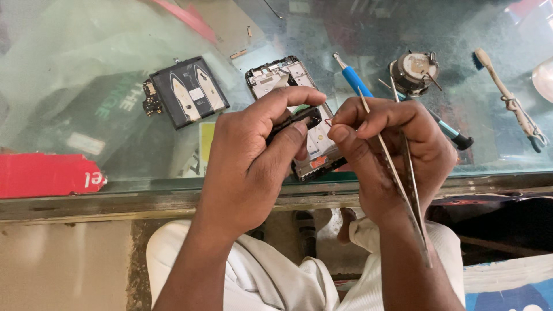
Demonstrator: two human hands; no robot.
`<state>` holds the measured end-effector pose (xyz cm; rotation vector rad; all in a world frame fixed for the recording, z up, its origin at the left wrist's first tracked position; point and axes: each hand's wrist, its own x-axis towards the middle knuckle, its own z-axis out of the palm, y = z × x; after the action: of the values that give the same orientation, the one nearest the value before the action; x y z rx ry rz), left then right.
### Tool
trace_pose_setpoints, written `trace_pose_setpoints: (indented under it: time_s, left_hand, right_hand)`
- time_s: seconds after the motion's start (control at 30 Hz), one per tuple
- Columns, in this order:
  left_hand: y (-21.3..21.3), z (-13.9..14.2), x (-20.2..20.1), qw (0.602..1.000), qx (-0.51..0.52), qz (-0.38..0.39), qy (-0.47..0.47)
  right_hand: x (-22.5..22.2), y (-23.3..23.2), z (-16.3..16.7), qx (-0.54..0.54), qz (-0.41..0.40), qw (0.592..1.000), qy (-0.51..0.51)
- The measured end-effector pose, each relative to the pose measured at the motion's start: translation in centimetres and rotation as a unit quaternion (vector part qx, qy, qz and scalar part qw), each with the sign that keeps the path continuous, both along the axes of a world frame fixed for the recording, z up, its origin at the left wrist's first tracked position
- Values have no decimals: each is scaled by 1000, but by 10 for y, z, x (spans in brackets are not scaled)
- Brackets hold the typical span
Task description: The person repairs a disassembled smartphone at a glass workbench, using tweezers to manipulate a small internal component and its wiring, then fits the component back into the phone frame and presses it into place by hand.
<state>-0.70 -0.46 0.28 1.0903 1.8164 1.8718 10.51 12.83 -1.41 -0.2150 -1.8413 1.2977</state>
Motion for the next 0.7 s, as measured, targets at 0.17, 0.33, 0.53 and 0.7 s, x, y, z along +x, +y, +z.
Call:
trace_pose_setpoints:
  time_s: [0.17, 0.33, 0.53, 0.7]
  left_hand:
    - [0, 0, 1, 1000, -15, 15, 20]
    - [1, 0, 2, 1000, 8, 15, -5]
    - [0, -2, 3, 999, 10, 33, -7]
    - [0, -2, 4, 997, 50, 66, 11]
  right_hand:
    - [3, 3, -5, -1, 16, 1000, 2]
    - [3, 7, -8, -3, 22, 1000, 18]
    - [2, 8, -8, -7, 1, 1000, 20]
    - [3, 11, -8, -35, 1, 999, 26]
